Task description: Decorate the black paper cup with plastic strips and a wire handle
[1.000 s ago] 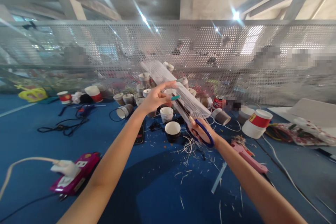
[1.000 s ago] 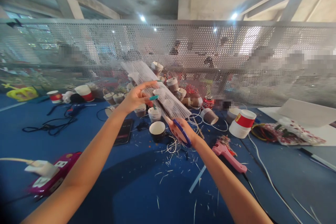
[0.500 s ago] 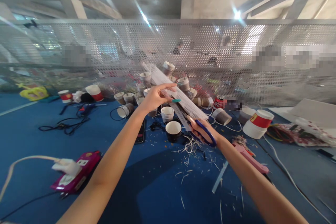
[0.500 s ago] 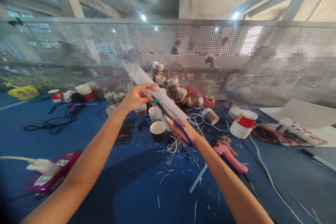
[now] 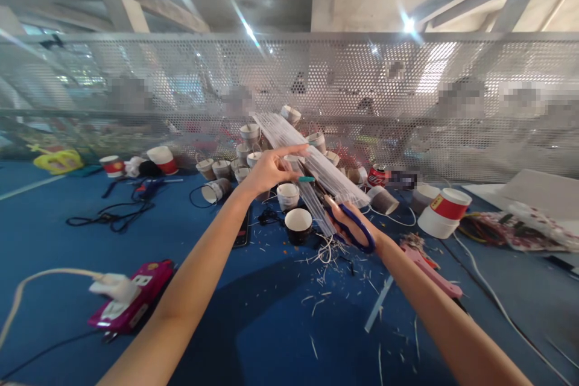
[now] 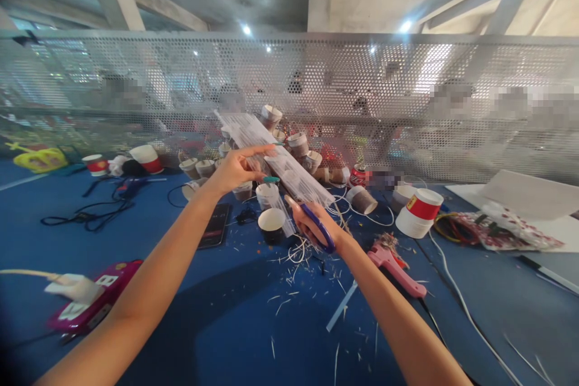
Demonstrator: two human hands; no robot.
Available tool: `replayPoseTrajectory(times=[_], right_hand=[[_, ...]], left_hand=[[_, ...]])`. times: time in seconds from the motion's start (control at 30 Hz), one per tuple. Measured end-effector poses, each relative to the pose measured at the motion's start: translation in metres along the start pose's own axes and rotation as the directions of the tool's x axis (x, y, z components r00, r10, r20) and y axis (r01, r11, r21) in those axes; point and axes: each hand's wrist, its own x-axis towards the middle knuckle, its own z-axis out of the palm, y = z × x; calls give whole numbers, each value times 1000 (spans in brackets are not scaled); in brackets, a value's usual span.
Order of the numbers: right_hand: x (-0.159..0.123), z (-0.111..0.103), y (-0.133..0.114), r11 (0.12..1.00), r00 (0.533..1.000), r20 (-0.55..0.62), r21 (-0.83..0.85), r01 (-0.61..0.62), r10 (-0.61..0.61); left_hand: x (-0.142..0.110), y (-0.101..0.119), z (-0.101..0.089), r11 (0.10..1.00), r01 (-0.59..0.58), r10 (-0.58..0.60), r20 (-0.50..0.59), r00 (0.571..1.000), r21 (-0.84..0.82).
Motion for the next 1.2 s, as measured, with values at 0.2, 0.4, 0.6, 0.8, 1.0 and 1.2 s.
replayPoseTrajectory(times=[0.2,0.4,0.6,0.8,1.0,1.2], right_hand=[[1,-3,1,999,999,41,33,-36,34],[2,-2,0,997,997,36,35,-66,64],[1,-1,-2,998,998,21,25,-58,57],[2,-1,-2,998,998,15,33,-57,56],[0,3,-12,990,991,-8,29,-136,136],[0,3,-16,992,991,-41,-14,-129,128]], left_hand=[[-1,5,6,1000,13,-12,41,999,-27],[-2,8,9,999,20,-17,93,995,-37],[-3,10,9,1000,15,-13,111,994,-21],[-3,11,9,1000,0,0,127,992,0],[-3,11,9,1000,-14,13,137,990,5],[-3,11,8,1000,-28,26,152,988,14]])
